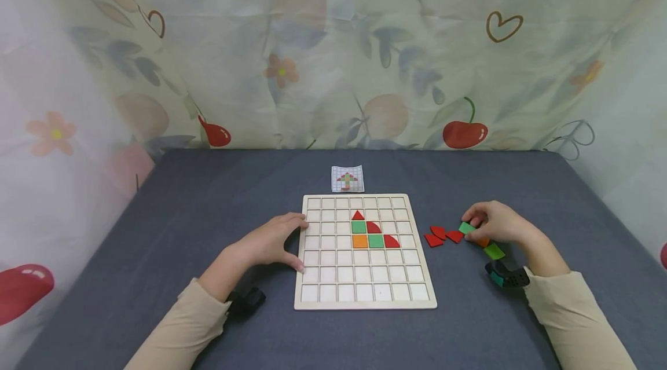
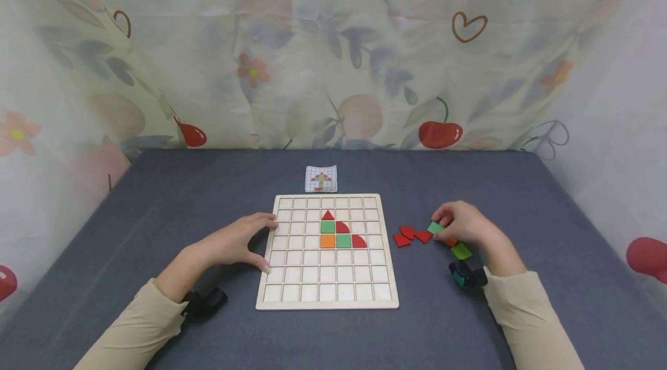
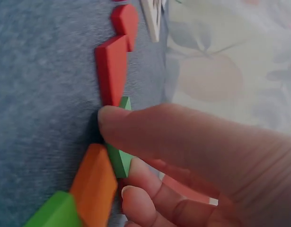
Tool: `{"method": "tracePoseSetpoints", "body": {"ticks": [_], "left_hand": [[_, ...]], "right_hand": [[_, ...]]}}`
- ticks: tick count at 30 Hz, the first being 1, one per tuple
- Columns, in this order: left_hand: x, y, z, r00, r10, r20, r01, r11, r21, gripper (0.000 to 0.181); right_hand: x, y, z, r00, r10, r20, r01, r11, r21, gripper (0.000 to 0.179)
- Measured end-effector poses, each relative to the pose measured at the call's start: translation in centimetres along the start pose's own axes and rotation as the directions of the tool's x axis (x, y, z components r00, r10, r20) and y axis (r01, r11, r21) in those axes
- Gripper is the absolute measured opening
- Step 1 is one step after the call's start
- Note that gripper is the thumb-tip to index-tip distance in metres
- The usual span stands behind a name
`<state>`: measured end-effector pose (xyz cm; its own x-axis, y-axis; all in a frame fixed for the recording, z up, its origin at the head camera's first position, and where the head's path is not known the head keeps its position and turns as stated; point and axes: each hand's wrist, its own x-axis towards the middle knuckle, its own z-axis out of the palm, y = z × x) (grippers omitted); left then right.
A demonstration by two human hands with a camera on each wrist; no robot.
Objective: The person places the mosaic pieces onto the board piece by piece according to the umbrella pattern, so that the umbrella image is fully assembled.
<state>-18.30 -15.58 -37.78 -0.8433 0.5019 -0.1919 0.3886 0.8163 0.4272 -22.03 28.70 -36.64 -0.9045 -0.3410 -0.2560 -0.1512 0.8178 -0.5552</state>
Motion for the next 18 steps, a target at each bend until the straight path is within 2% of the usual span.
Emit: {"method": "tracePoseSetpoints", "body": {"ticks": [9,18], "left_hand": [[0.0,-0.1,0.0,1.000,0.006,-0.003,-0.006,1.000,0.009,0.086],[0.0,-0.1,0.1,1.000,-0.001,0.000,0.001,1.000,0.002,0.087]], "right_hand": [[-0.1,-1.7,-0.3,0.996,-0.040,-0.080,0.037,0.999,-0.038,0.035],[-0.1,-4.0,0.6,0.991,-0.083,-0.106,0.081,0.997,-0.018,0.034]]}}
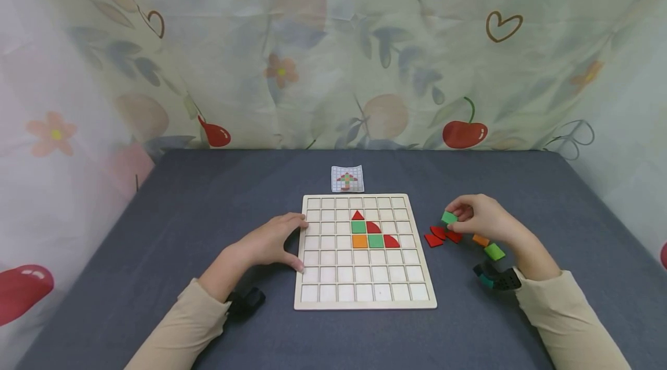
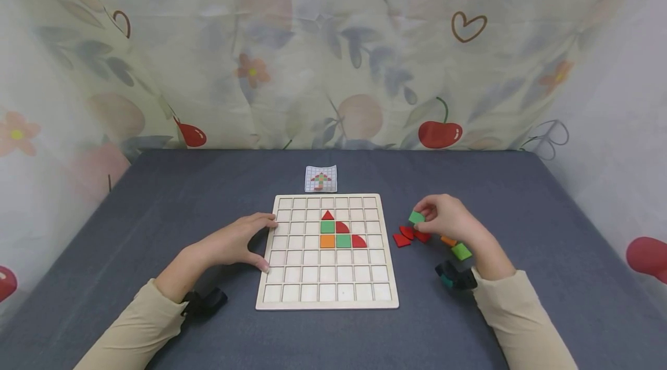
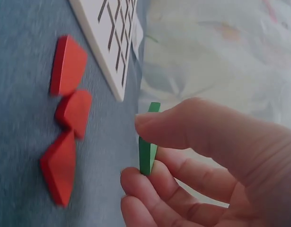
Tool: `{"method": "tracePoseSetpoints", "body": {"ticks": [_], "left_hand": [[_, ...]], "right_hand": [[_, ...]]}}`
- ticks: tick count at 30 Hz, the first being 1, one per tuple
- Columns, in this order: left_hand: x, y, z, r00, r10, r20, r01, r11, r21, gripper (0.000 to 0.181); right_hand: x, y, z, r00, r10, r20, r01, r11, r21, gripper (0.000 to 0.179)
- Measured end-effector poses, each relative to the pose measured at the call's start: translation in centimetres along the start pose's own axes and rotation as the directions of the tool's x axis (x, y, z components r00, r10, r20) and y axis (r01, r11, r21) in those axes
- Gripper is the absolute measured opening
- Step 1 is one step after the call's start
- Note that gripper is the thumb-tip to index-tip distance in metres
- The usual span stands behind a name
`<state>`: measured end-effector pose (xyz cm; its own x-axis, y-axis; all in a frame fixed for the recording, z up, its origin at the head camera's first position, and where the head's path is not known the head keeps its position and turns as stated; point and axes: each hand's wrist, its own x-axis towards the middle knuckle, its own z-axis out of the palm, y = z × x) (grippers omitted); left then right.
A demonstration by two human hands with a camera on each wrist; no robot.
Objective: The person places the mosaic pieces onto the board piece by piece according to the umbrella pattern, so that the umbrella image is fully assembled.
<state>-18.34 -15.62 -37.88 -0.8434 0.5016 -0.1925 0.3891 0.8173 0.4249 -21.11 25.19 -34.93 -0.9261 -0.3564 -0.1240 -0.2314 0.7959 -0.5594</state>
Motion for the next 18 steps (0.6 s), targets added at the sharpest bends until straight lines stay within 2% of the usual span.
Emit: {"method": "tracePoseSetpoints", "body": {"ticks": [18], "left_hand": [[0.1,0.0,0.1,1.000,-0.016,0.004,0.016,1.000,0.002,0.088]], "right_hand": [[1.4,-4.1,3.0,0.993,-0.121,-0.018,0.121,0.993,0.010,0.026]]}}
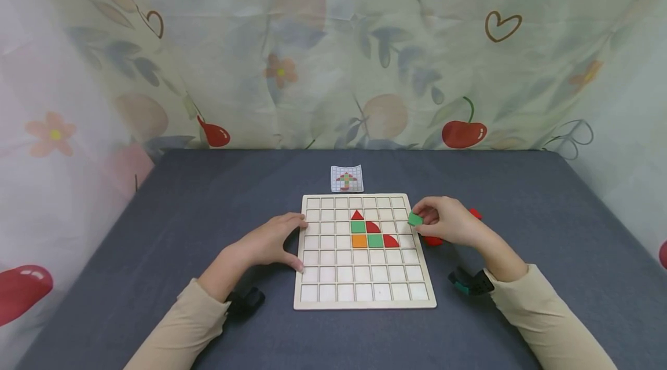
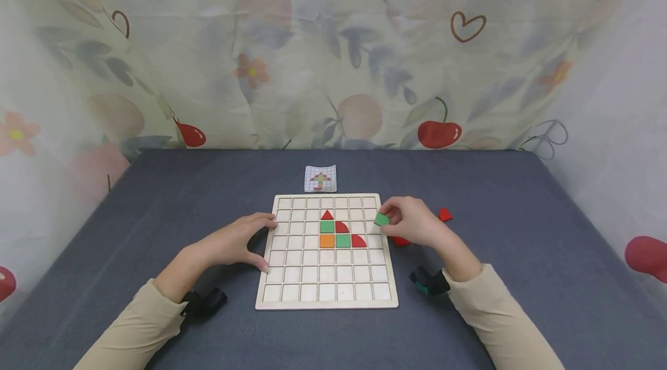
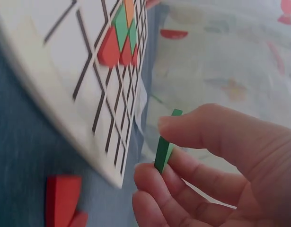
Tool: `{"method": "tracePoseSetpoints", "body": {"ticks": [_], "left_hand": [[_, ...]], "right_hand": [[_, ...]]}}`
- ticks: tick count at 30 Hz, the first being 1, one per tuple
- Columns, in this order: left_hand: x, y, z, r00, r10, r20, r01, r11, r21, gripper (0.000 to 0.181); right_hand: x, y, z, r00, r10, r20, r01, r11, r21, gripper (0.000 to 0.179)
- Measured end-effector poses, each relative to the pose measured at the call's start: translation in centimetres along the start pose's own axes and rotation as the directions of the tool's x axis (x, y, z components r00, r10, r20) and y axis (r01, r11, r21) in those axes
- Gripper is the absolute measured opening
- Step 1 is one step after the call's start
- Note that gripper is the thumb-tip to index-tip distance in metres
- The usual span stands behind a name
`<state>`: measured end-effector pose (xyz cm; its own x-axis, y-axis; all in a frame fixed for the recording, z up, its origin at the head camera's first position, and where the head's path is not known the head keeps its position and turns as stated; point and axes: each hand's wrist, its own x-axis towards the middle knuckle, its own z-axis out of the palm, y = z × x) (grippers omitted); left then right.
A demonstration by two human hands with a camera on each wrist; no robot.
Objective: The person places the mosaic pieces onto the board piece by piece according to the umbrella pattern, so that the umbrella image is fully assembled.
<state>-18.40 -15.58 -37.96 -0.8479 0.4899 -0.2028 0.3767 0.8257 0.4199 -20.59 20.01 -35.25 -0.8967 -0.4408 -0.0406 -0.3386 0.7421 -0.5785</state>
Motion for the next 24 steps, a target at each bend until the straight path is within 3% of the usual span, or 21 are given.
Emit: {"method": "tracePoseSetpoints", "body": {"ticks": [7,24], "left_hand": [[0.0,-0.1,0.0,1.000,0.005,-0.001,-0.005,1.000,0.000,0.088],[0.1,-0.2,0.1,1.000,0.014,0.000,-0.014,1.000,0.008,0.089]], "right_hand": [[0.6,-1.4,1.1,0.999,-0.046,0.012,0.046,0.999,0.016,0.026],[1.8,-3.8,3.3,0.995,-0.069,0.078,0.063,0.995,0.073,0.025]]}}
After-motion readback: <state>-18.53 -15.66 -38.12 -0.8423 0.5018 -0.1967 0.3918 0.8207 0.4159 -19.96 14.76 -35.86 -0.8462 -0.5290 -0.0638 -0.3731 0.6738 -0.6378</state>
